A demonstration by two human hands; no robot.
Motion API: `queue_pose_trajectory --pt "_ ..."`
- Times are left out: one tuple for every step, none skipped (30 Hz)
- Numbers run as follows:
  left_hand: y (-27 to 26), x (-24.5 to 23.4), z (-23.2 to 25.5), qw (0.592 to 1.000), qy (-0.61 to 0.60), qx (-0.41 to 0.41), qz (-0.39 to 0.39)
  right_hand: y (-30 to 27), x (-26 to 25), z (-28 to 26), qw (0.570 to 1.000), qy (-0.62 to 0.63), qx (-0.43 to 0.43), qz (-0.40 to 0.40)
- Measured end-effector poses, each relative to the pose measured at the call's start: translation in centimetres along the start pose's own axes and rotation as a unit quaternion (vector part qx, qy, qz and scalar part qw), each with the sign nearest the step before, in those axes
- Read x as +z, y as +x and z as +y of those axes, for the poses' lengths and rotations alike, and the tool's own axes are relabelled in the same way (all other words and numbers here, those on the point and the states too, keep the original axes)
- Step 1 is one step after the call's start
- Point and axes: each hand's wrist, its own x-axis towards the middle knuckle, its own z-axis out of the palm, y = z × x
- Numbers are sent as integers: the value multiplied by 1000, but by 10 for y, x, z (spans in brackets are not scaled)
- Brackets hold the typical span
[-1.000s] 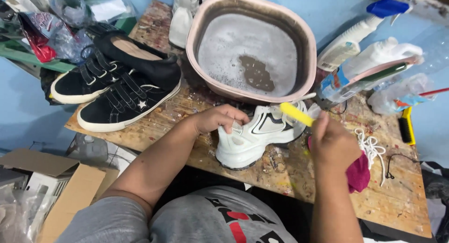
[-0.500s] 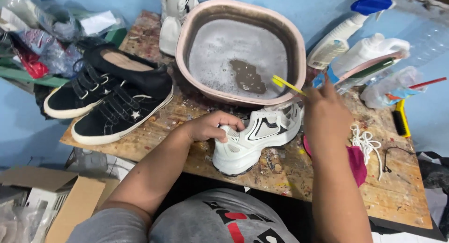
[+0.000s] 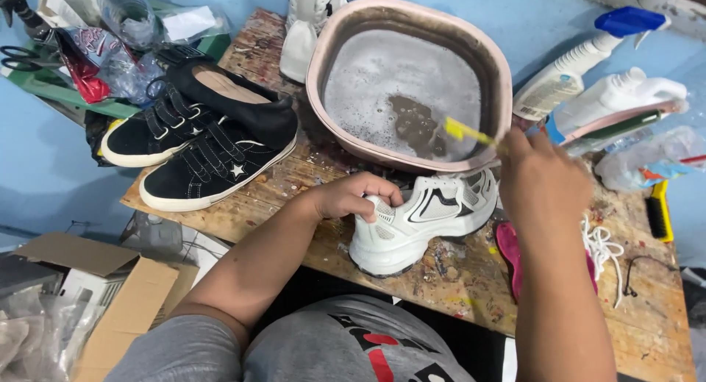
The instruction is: The person scrubs a white sneaker with a yellow brush and wipes it with a maroon cloth. They repeatedly dip the brush into a basin of soapy water and continue scrubbing and wiping the shoe's exterior and interior.
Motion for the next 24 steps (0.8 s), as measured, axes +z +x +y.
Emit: queue_pose_trajectory --pt "0 2 4 1000 0 4 4 -8 -7 2 1000 -1 -5 3" --pt "1 4 7 1000 -7 -1 1 -16 -14 4 998 38 17 -52" --pt "1 5 11 1000 -15 -10 -5 -27 -21 5 990 78 43 -108" --pt "3 3 8 1000 -14 -11 -4 -36 -17 5 990 79 43 -108" --pt "4 1 4 1000 -4 -14 9 -47 -12 3 990 130 45 -30" --pt "6 -1 0 1000 6 -18 23 -58 -7 2 981 179 48 49" --pt "7 -5 -10 999 5 -17 27 -69 6 -4 981 180 44 48" --pt "7 -9 -21 999 12 -23 38 -80 18 -10 977 195 49 70" --pt "7 -13 -31 998 19 -30 45 -93 29 -16 972 209 57 91" --pt "8 -12 -32 998 17 -32 45 -95 18 -37 972 209 58 89" --pt "10 -12 -33 998 20 -36 52 -97 7 -57 972 202 50 109" --pt "11 -11 -33 997 22 -41 60 -100 -5 -78 971 195 43 130" --pt "11 -8 -27 997 24 -42 58 -104 14 -70 971 195 45 131" --pt "10 -6 -22 997 26 -36 56 -108 33 -64 972 164 40 164" --pt "7 1 -18 998 24 -31 56 -116 51 -57 972 134 33 192" --pt "6 -2 -22 998 23 -33 57 -112 47 -60 972 136 33 189" --pt "7 -5 -26 998 31 -29 55 -108 42 -60 973 109 21 200" --pt "10 -8 -29 997 39 -25 54 -103 38 -60 974 82 10 210" --pt "11 -9 -27 997 44 -22 51 -105 33 -71 973 79 13 216" --pt "12 -11 -25 997 52 -22 49 -106 30 -82 968 140 -5 209" --pt "8 -8 -28 997 52 -25 50 -114 25 -94 960 203 -27 193" --pt "9 -6 -27 997 51 -26 50 -104 24 -82 960 203 -27 192" --pt "8 -5 -27 997 53 -23 52 -95 22 -72 963 171 -13 208" --pt "7 -4 -26 997 54 -19 55 -85 20 -62 965 138 1 223"
